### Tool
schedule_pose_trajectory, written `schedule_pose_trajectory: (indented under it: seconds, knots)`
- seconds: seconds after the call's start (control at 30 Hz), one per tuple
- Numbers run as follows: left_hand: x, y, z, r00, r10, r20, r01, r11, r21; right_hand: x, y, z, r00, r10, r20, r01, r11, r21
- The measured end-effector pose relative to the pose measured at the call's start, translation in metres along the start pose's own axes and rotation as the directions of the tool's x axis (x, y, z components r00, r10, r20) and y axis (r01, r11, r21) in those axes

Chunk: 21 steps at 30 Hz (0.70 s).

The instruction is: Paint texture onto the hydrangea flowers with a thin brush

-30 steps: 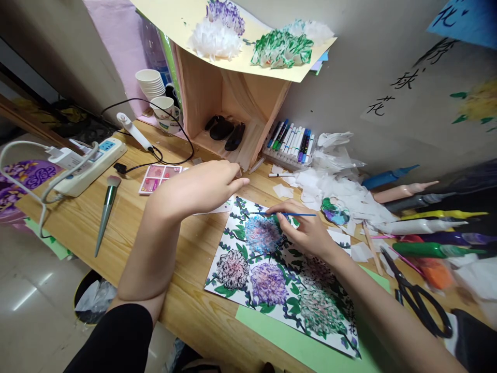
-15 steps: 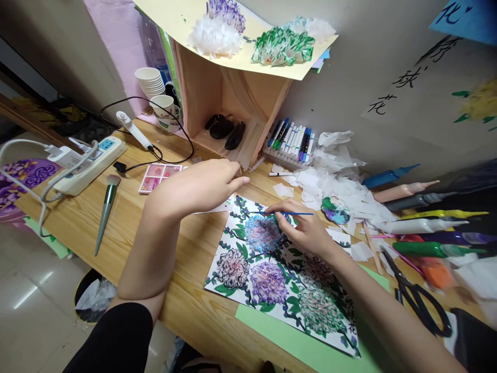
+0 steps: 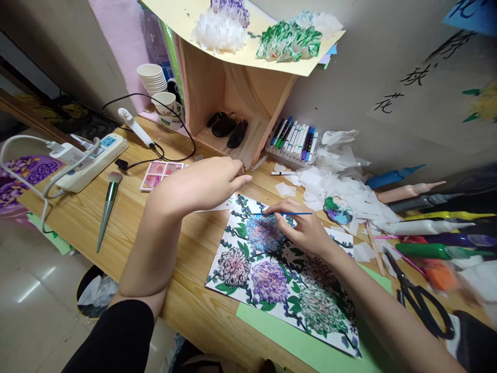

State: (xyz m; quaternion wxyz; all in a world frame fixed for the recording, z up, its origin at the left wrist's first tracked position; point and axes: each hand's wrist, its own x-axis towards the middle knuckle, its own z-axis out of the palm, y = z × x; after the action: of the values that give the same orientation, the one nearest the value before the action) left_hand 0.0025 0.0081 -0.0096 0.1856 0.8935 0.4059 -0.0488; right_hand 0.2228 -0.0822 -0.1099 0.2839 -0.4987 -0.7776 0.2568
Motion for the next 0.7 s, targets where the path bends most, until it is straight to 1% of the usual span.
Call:
schedule_pose_trajectory:
  seconds: [0.4,0.7]
  knots:
    - [0.0003,-0.0004,0.0001,1.000,0.006,0.005,-0.006,1.000,0.006,-0.0021,0.0000,-0.0023,1.000,0.022,0.011,-0.022,1.000,0.002]
    - [0.0001,0.0002,0.0004,1.000,-0.004,0.000,0.004,1.000,0.018,-0.0014,-0.0012,-0.0018,1.000,0.016,0.002,-0.016,1.000,0.001]
